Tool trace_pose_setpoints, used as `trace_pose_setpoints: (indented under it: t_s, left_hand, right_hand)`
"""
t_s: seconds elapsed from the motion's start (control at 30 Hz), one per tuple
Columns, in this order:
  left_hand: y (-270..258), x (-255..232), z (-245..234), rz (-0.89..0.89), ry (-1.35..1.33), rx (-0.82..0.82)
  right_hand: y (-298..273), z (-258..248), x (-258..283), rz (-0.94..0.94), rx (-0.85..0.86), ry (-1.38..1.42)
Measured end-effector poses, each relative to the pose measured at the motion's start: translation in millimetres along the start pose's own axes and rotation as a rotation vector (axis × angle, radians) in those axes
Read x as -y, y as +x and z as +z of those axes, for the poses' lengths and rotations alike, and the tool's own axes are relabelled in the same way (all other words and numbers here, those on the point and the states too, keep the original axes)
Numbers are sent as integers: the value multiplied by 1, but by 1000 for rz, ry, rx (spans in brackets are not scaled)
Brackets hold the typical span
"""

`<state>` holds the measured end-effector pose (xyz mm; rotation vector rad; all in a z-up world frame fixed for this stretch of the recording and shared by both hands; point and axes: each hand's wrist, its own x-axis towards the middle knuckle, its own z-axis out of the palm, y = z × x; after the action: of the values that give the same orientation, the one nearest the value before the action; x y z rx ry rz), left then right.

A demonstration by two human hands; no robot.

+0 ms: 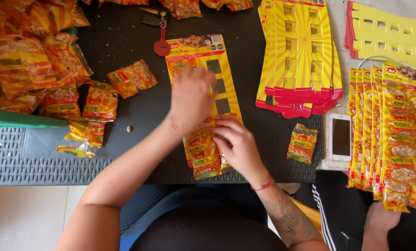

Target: The person places small snack packets into the slots of a yellow cardboard backing card. They pick packets from a pile on the left, insert them into the card, and then move the completed card to a stack on the right. The process is repeated for multiple cards.

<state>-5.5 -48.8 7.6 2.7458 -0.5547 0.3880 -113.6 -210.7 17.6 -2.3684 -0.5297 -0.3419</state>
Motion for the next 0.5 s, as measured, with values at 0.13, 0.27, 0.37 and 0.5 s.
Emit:
trace_pose_setpoints:
  t_s: [0.13, 0.27, 0.37, 0.5]
  left_hand:
    - [57, 70, 28, -123, 281, -182]
    - [116, 133, 89, -166, 400, 80]
    - [143, 141, 102, -207, 415, 161]
    - [122, 101, 48, -15, 248, -293]
  right_hand:
    - [-22, 13, -10, -36, 104, 52]
    - [-22, 15, 4, 13, 76, 71]
    - [-24, 13, 5, 37, 91, 113]
    - [-17, -2, -13, 158, -8, 318]
